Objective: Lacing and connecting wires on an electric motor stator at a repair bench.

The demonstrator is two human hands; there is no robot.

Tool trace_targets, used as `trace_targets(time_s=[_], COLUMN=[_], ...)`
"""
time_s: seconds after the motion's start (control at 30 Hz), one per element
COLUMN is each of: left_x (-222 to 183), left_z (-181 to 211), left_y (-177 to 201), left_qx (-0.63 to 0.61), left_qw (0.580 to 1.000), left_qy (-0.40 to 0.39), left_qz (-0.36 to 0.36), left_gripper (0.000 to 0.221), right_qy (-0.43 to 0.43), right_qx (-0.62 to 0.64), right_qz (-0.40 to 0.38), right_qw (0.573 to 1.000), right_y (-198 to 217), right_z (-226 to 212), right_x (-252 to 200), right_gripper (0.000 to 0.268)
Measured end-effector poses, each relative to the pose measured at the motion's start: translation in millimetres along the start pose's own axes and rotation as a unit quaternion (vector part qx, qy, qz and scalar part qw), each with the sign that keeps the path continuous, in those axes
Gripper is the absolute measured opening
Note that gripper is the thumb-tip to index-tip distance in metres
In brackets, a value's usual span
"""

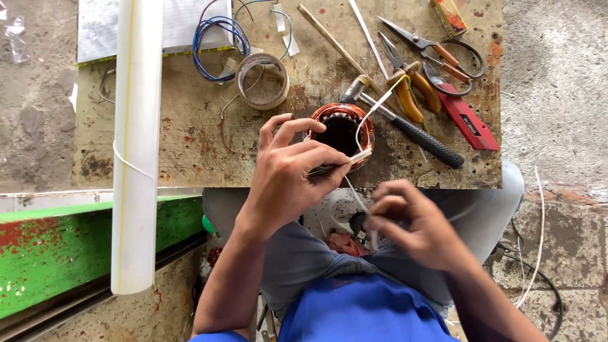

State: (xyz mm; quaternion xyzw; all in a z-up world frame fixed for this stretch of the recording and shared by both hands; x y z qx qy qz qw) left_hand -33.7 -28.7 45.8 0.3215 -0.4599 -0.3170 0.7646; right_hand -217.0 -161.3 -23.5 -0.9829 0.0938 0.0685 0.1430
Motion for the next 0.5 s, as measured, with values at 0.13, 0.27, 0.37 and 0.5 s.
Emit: trace_targets(time_s=[0.13, 0.27, 0.37, 0.5], left_x=[0, -2, -3, -5], left_z=[1, 1, 2, 7], left_y=[0, -1, -2, 0], left_qx=[-0.008, -0.009, -0.001, 0.033], left_qw=[1.0, 1.0, 1.0, 0.999], left_qy=[0.003, 0.009, 0.008, -0.011], left_qz=[0.001, 0.0, 0.011, 0.023], left_gripper=[0.01, 0.009, 0.009, 0.01], right_qy=[0.068, 0.122, 0.105, 0.052], right_qx=[0.048, 0.155, 0.204, 0.311], right_qz=[-0.072, -0.068, 0.069, 0.155], right_qw=[0.994, 0.978, 0.971, 0.936], right_y=[33, 43, 53, 51], right_z=[-17, -12, 17, 34], right_x=[0, 8, 18, 31], right_gripper=[0.01, 0.017, 0.014, 0.012])
Point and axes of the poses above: each hand's wrist, its own x-axis towards the middle knuckle, its own y-axis out of the back of the hand, z = x × y, the point moved 3 cm from there along x, towards the middle knuckle, and after that the axes turned 10 degrees about x, right-handed, at the moved point
